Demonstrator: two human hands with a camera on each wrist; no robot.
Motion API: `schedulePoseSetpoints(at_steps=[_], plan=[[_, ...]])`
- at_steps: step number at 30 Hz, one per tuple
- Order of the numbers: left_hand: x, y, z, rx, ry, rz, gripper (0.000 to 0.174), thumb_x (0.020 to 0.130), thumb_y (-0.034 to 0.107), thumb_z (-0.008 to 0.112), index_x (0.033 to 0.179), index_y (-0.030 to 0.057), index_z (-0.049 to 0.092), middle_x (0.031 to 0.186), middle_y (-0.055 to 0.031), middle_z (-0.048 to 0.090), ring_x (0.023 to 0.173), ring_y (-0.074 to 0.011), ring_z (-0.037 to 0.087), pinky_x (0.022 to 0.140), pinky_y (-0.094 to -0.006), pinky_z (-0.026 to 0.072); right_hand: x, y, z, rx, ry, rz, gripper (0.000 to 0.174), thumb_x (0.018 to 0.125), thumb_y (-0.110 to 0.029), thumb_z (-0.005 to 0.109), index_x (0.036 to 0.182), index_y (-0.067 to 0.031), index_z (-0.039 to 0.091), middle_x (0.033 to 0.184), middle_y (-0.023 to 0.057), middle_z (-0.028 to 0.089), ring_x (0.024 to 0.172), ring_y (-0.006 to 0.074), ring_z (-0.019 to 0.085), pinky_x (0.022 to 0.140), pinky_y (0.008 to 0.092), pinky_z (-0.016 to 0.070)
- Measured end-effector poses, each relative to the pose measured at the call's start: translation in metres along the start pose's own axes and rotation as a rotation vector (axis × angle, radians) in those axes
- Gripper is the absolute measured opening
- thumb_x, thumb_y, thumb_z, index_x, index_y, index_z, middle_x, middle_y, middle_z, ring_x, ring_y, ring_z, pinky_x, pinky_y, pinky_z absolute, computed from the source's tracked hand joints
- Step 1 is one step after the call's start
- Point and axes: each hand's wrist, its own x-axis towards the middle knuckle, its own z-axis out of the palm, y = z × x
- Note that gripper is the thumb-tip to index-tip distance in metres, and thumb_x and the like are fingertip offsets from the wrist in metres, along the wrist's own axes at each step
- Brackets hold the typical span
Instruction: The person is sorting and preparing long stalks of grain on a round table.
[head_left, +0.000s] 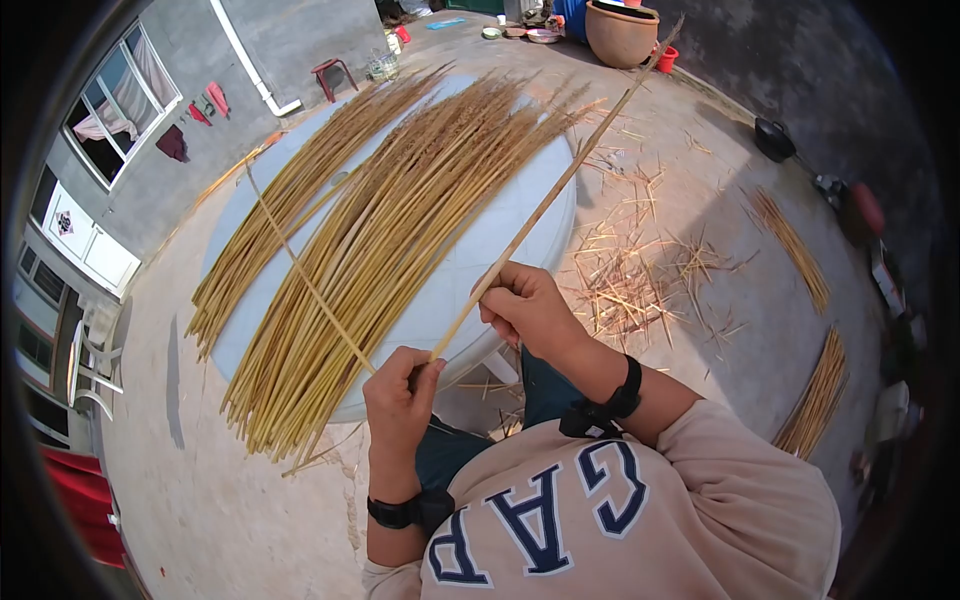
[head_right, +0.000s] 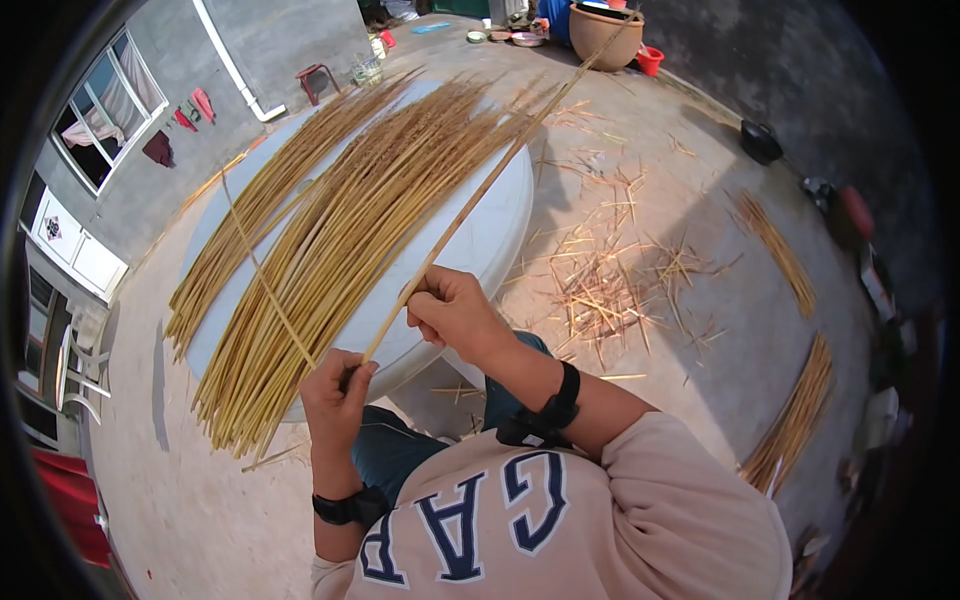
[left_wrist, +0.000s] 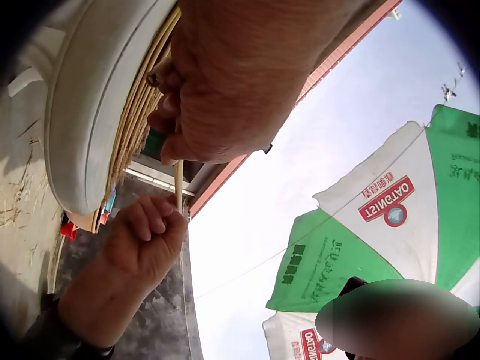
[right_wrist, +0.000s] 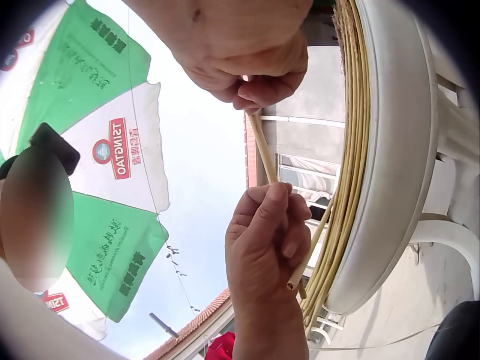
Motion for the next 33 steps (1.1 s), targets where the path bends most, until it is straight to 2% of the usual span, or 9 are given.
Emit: schedulePoseSetpoints(at_steps=[2,8,14,24,26,33], plan=[[0.000,-0.001,0.001,-0.069,0.018,-0.066,0.007,0.075,0.000,0.065,0.076,-0.0004,0.058,0.055,-0.0047,0.049,0.048,-0.0086,0.044,0.045,-0.0214,0.0346,0.000,-0.001,0.001,-0.009,-0.025,-0.051,0.012,0.082,-0.007,0.051,0.086,0.0021,0.058,0.067,0.0048,0.057,0.048,0.0055,0.048,0.039,0.0187,0.0370],[-0.004,-0.003,-0.007,0.071,0.042,-0.022,0.009,0.073,0.000,0.066,0.076,-0.0006,0.057,0.057,-0.0059,0.051,0.048,-0.0110,0.047,0.046,-0.0221,0.0364,-0.001,-0.007,-0.002,0.028,0.004,-0.089,0.016,0.084,-0.008,0.051,0.093,0.0024,0.059,0.071,0.0048,0.059,0.050,0.0063,0.051,0.042,0.0183,0.0395],[-0.005,-0.005,-0.008,0.142,0.080,0.088,0.012,0.071,0.003,0.068,0.078,0.0003,0.059,0.062,-0.0093,0.056,0.050,-0.0182,0.052,0.047,-0.0257,0.0401,-0.006,-0.005,-0.002,0.032,-0.002,-0.064,0.016,0.084,-0.006,0.049,0.093,0.0032,0.058,0.072,0.0064,0.059,0.051,0.0071,0.052,0.042,0.0194,0.0410],[-0.009,-0.004,-0.007,0.216,0.074,0.102,0.010,0.073,0.004,0.066,0.079,0.0015,0.058,0.064,-0.0106,0.056,0.051,-0.0222,0.053,0.047,-0.0286,0.0400,-0.006,0.003,-0.002,0.046,0.037,-0.005,0.016,0.083,-0.004,0.047,0.092,0.0031,0.059,0.068,0.0061,0.057,0.047,0.0074,0.050,0.039,0.0202,0.0398],[-0.007,-0.002,-0.009,0.367,0.074,0.176,0.010,0.074,0.003,0.065,0.078,0.0022,0.056,0.064,-0.0112,0.054,0.053,-0.0259,0.052,0.048,-0.0314,0.0397,-0.007,0.003,-0.001,0.065,0.026,-0.004,0.015,0.082,-0.003,0.048,0.091,0.0019,0.059,0.066,0.0052,0.057,0.046,0.0068,0.049,0.039,0.0201,0.0385],[-0.006,-0.006,-0.013,0.376,0.061,0.098,0.008,0.076,0.002,0.062,0.079,0.0021,0.054,0.066,-0.0127,0.054,0.058,-0.0285,0.053,0.051,-0.0333,0.0399,-0.004,0.008,0.003,-0.060,0.022,-0.016,0.015,0.080,-0.003,0.048,0.089,-0.0006,0.060,0.063,0.0037,0.056,0.045,0.0056,0.047,0.038,0.0196,0.0372]])
